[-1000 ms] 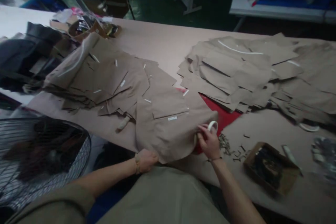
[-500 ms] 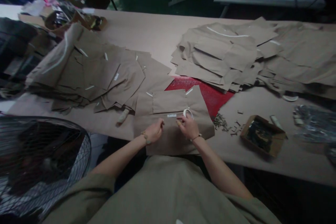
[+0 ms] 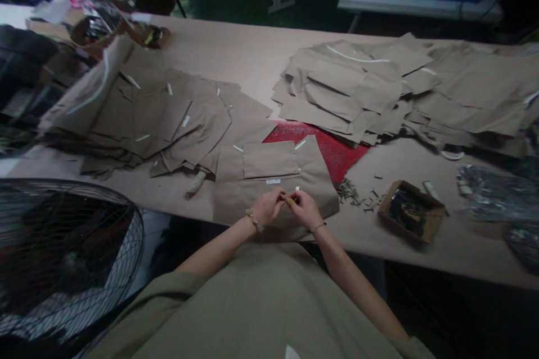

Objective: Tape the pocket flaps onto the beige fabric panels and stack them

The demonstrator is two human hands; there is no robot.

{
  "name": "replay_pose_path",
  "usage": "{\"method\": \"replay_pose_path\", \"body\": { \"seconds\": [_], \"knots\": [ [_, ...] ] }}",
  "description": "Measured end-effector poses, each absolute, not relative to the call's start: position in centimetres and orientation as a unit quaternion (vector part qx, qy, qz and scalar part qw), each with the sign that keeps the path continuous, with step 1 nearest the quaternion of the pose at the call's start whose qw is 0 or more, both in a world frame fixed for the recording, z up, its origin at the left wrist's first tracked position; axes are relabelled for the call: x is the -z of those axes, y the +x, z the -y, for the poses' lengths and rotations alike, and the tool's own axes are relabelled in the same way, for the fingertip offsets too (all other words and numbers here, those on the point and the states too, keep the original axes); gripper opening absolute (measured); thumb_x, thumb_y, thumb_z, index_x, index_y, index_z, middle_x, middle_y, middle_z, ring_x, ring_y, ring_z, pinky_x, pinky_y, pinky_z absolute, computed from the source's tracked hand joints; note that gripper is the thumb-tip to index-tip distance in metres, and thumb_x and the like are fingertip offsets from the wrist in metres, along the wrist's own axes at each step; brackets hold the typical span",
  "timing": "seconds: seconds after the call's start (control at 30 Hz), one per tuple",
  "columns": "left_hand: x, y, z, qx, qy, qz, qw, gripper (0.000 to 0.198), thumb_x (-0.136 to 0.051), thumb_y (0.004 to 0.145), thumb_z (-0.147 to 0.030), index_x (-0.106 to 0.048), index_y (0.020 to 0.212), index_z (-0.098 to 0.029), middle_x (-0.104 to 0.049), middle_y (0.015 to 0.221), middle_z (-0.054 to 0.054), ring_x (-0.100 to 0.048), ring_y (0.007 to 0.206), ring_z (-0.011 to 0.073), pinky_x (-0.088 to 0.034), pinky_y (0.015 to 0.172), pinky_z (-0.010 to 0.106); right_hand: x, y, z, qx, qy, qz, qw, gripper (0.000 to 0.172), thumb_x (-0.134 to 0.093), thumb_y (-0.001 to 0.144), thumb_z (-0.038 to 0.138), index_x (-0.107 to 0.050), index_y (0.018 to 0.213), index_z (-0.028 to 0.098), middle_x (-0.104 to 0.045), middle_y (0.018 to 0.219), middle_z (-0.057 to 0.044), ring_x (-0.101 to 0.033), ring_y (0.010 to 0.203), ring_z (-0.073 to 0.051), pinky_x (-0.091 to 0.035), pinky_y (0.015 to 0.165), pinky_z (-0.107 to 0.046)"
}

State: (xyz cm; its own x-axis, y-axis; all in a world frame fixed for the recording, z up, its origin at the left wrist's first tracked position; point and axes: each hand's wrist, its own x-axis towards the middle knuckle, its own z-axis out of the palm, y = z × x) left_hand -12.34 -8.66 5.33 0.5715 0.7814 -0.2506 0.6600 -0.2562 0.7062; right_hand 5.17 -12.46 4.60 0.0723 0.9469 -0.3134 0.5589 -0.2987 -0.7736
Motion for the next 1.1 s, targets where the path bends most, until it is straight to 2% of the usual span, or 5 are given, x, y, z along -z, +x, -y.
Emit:
{"method": "replay_pose_path", "body": {
  "seconds": [0.2, 0.33, 0.47, 0.7, 1.1],
  "knots": [
    [-2.9, -13.2, 6.1, -0.164, 0.810, -0.470, 0.310, 0.023, -0.054, 0.100, -0.024, -0.072, 0.115, -0.020, -0.075, 0.115, 0.010, -0.067, 0.109, 0.0212, -0.052, 0.100, 0.035, -2.9, 4.6, 8.6, -0.407, -0.700, 0.538, 0.237, 0.025, -0.054, 0.093, 0.033, -0.070, 0.100, 0.015, -0.069, 0.096, -0.008, -0.062, 0.080, -0.018, -0.049, 0.075, -0.029],
    [0.0, -13.1, 3.9, -0.142, 0.775, -0.546, 0.283, 0.020, -0.058, 0.098, -0.024, -0.074, 0.111, -0.020, -0.074, 0.111, 0.010, -0.065, 0.104, 0.0214, -0.050, 0.099, 0.037, -1.3, 4.6, 5.4, -0.276, -0.711, 0.635, 0.124, 0.029, -0.053, 0.097, 0.031, -0.073, 0.115, 0.019, -0.064, 0.118, -0.014, -0.060, 0.099, -0.023, -0.047, 0.087, -0.033],
    [1.8, -13.0, 3.2, -0.113, 0.770, -0.564, 0.277, 0.019, -0.060, 0.098, -0.026, -0.075, 0.108, -0.019, -0.073, 0.109, 0.009, -0.062, 0.103, 0.0209, -0.046, 0.096, 0.035, 0.2, 5.0, 3.4, -0.275, -0.678, 0.681, 0.030, 0.027, -0.057, 0.099, 0.037, -0.076, 0.114, 0.024, -0.064, 0.115, -0.011, -0.059, 0.101, -0.022, -0.045, 0.084, -0.031],
    [2.5, -13.1, 3.3, -0.097, 0.766, -0.574, 0.273, 0.024, -0.060, 0.099, -0.032, -0.075, 0.114, -0.021, -0.072, 0.112, 0.009, -0.059, 0.106, 0.0211, -0.043, 0.096, 0.033, 0.4, 5.6, 2.1, -0.313, -0.677, 0.666, 0.019, 0.027, -0.063, 0.096, 0.045, -0.080, 0.107, 0.027, -0.068, 0.111, -0.008, -0.061, 0.096, -0.020, -0.043, 0.073, -0.027],
    [2.6, -13.2, 3.4, -0.089, 0.766, -0.577, 0.269, 0.027, -0.059, 0.099, -0.035, -0.076, 0.115, -0.022, -0.072, 0.111, 0.009, -0.058, 0.106, 0.0220, -0.041, 0.094, 0.032, 0.4, 5.7, 1.4, -0.324, -0.691, 0.647, 0.015, 0.021, -0.073, 0.088, 0.043, -0.082, 0.102, 0.030, -0.071, 0.110, -0.005, -0.063, 0.093, -0.019, -0.044, 0.074, -0.026]
  ]
}}
